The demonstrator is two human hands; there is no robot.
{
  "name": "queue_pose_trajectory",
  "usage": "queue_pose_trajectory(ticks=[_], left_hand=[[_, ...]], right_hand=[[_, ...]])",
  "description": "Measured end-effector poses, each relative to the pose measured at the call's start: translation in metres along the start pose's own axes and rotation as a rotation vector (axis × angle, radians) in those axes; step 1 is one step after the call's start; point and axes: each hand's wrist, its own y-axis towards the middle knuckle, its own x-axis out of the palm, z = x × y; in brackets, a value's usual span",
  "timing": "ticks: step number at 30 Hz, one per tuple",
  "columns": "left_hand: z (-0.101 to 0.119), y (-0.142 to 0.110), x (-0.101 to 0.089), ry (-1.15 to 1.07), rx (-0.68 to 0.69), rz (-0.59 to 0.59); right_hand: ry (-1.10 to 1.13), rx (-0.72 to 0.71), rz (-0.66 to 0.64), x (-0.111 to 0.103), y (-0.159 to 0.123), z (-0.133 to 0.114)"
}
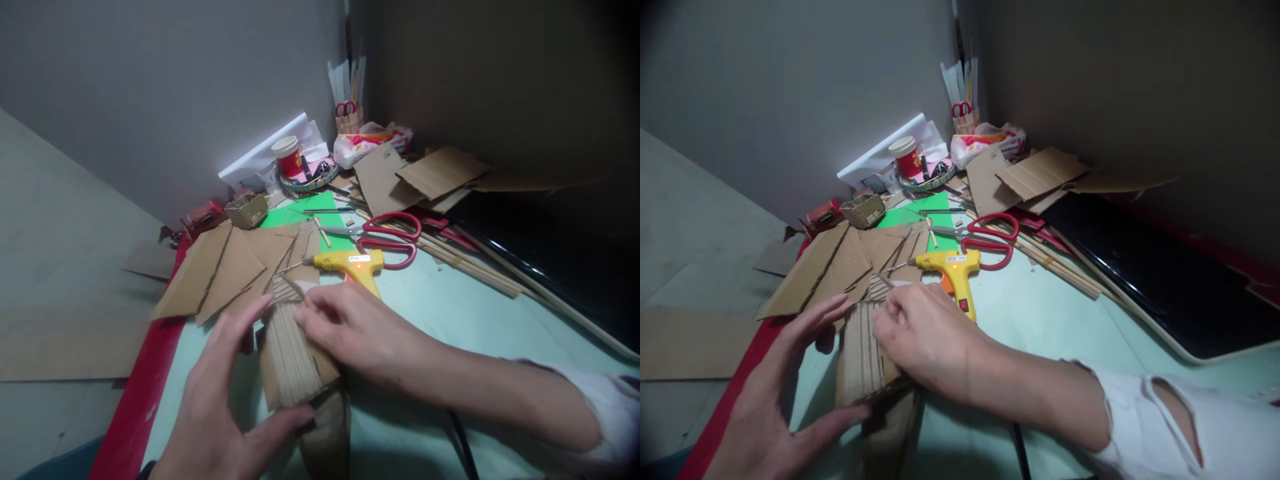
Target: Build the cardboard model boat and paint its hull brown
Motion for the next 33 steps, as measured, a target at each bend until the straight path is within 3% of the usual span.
queue_pose_trajectory(ticks=[4, 8, 15, 25, 33], left_hand=[[0.0, 0.001, -0.002, -0.055, -0.055, 0.014], [-0.006, 0.01, -0.012, -0.088, -0.144, 0.021], [-0.012, 0.032, -0.034, -0.01, -0.23, 0.06], [-0.036, 0.065, -0.059, 0.048, -0.205, 0.021], [-0.061, 0.092, -0.073, -0.036, -0.072, 0.027]], right_hand=[[0.008, -0.036, -0.001, -0.007, -0.004, -0.004], [0.048, -0.113, 0.08, -0.019, -0.006, -0.006], [0.004, -0.101, 0.149, -0.031, 0.003, 0.003], [-0.002, -0.119, 0.127, -0.026, 0.002, 0.009], [-0.021, -0.154, 0.115, -0.018, 0.009, 0.019]])
